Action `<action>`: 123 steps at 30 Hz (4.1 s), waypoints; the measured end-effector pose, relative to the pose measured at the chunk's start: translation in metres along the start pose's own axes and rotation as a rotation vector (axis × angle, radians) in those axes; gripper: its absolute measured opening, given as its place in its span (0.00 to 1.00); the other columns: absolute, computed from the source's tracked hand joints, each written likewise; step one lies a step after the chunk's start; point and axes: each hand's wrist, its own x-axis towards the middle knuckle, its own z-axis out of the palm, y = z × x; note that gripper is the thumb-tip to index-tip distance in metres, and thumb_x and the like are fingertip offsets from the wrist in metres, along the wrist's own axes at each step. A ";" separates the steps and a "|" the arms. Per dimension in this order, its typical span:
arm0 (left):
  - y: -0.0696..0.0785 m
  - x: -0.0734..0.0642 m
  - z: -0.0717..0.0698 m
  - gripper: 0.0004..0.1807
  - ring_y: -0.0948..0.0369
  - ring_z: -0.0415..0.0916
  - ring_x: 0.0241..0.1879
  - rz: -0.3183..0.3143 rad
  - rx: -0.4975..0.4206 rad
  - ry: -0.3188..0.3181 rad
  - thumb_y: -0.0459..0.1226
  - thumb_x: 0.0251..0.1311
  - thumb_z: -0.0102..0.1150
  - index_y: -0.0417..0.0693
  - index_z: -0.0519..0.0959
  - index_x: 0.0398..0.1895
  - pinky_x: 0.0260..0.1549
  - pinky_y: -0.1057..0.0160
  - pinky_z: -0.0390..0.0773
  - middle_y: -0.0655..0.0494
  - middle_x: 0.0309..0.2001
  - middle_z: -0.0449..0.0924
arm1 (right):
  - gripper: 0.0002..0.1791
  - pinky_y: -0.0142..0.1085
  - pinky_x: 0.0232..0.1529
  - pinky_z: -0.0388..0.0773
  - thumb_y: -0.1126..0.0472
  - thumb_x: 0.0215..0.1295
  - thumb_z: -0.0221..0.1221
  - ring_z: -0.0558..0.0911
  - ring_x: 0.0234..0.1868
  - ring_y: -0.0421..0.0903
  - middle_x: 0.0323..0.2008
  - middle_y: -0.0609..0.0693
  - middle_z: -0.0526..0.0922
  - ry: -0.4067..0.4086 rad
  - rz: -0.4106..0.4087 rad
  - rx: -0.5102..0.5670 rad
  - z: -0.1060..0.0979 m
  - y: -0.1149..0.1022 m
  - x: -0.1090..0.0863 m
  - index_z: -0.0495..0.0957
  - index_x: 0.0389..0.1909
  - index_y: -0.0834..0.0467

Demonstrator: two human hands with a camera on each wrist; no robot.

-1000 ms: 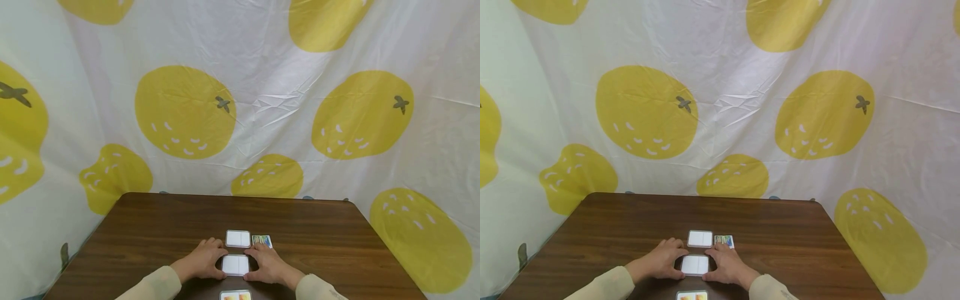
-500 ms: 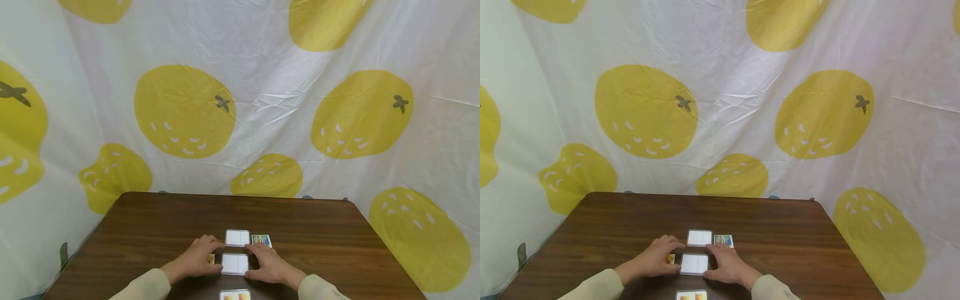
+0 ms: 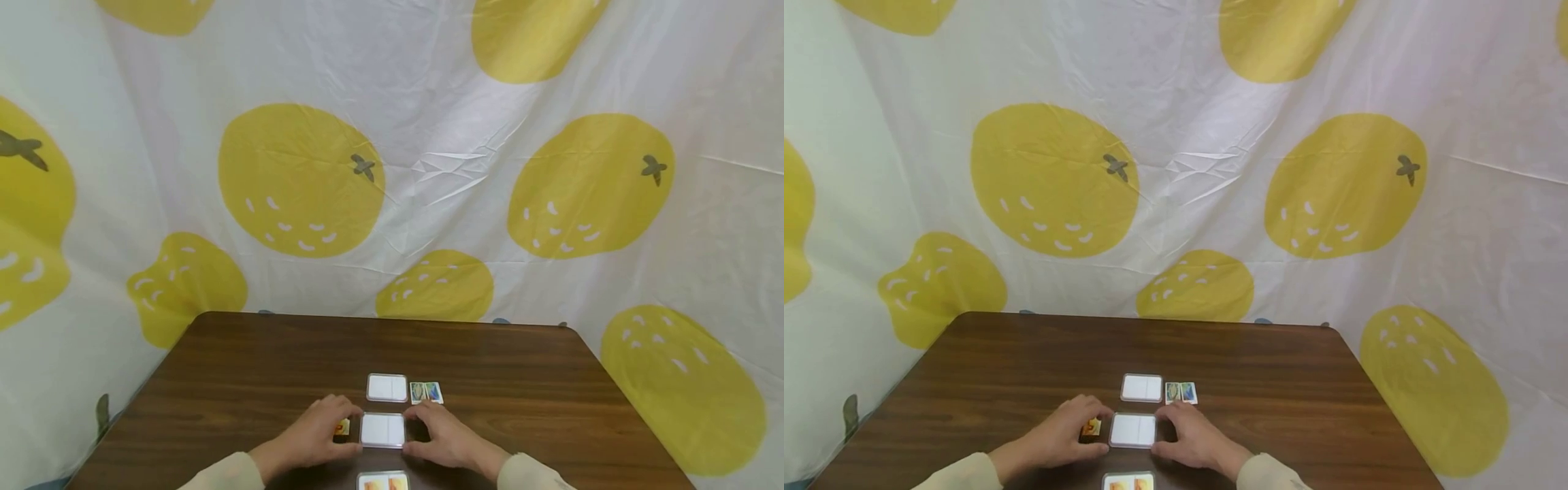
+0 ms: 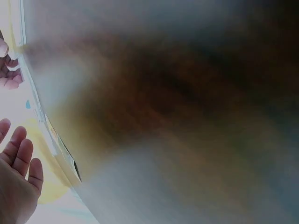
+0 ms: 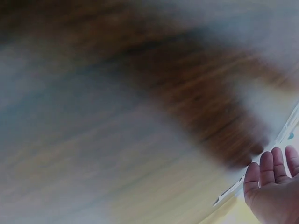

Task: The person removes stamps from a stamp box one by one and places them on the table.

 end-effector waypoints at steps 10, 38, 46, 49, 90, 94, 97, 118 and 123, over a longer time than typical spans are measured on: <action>0.004 -0.013 0.002 0.29 0.64 0.69 0.45 0.046 -0.024 -0.028 0.57 0.58 0.65 0.47 0.79 0.54 0.46 0.52 0.71 0.60 0.46 0.77 | 0.26 0.44 0.57 0.72 0.42 0.63 0.63 0.74 0.56 0.45 0.53 0.46 0.76 -0.008 -0.015 0.035 0.002 -0.005 -0.009 0.77 0.54 0.55; 0.003 -0.023 0.018 0.33 0.65 0.70 0.48 0.215 0.039 -0.086 0.63 0.53 0.66 0.51 0.79 0.54 0.47 0.59 0.73 0.62 0.48 0.75 | 0.28 0.35 0.51 0.73 0.43 0.57 0.70 0.72 0.52 0.36 0.51 0.43 0.76 -0.130 -0.235 0.027 0.018 -0.020 -0.016 0.79 0.54 0.53; 0.004 -0.016 0.030 0.25 0.65 0.73 0.44 0.350 0.178 -0.010 0.56 0.54 0.68 0.52 0.80 0.49 0.39 0.64 0.73 0.59 0.43 0.77 | 0.27 0.46 0.48 0.75 0.40 0.59 0.67 0.74 0.52 0.40 0.50 0.44 0.76 -0.126 -0.230 -0.169 0.021 -0.018 -0.019 0.80 0.54 0.51; 0.006 -0.015 0.034 0.21 0.65 0.73 0.42 0.385 0.220 -0.004 0.53 0.57 0.66 0.52 0.81 0.48 0.37 0.65 0.73 0.59 0.42 0.77 | 0.27 0.45 0.47 0.75 0.39 0.60 0.65 0.74 0.52 0.41 0.50 0.44 0.76 -0.099 -0.249 -0.217 0.025 -0.015 -0.021 0.80 0.54 0.50; 0.014 -0.008 0.032 0.23 0.69 0.70 0.39 0.277 0.226 -0.125 0.56 0.58 0.65 0.50 0.81 0.47 0.35 0.67 0.69 0.63 0.39 0.76 | 0.31 0.42 0.48 0.73 0.31 0.63 0.57 0.73 0.52 0.41 0.51 0.44 0.75 -0.046 -0.235 -0.242 0.026 -0.011 -0.028 0.80 0.51 0.52; 0.015 -0.008 0.032 0.23 0.69 0.71 0.40 0.255 0.231 -0.141 0.57 0.58 0.64 0.51 0.81 0.47 0.35 0.66 0.69 0.63 0.40 0.76 | 0.32 0.42 0.48 0.73 0.31 0.62 0.57 0.72 0.52 0.40 0.51 0.44 0.75 -0.045 -0.235 -0.239 0.026 -0.010 -0.029 0.80 0.51 0.53; 0.016 -0.008 0.032 0.23 0.68 0.71 0.40 0.242 0.229 -0.146 0.57 0.57 0.65 0.51 0.81 0.47 0.35 0.66 0.69 0.63 0.40 0.76 | 0.31 0.43 0.48 0.73 0.31 0.62 0.57 0.72 0.51 0.40 0.51 0.43 0.75 -0.034 -0.241 -0.238 0.027 -0.009 -0.028 0.80 0.50 0.53; 0.012 -0.012 0.029 0.18 0.66 0.74 0.42 0.310 0.228 -0.047 0.54 0.60 0.63 0.53 0.82 0.46 0.37 0.66 0.70 0.62 0.41 0.76 | 0.27 0.40 0.47 0.72 0.33 0.62 0.60 0.72 0.51 0.40 0.51 0.43 0.75 -0.044 -0.234 -0.222 0.026 -0.009 -0.027 0.80 0.47 0.52; 0.013 -0.012 0.028 0.17 0.66 0.74 0.42 0.306 0.230 -0.048 0.53 0.61 0.63 0.52 0.82 0.45 0.37 0.65 0.70 0.63 0.40 0.76 | 0.26 0.39 0.46 0.72 0.34 0.63 0.60 0.72 0.51 0.39 0.51 0.43 0.74 -0.046 -0.241 -0.205 0.025 -0.010 -0.027 0.80 0.47 0.51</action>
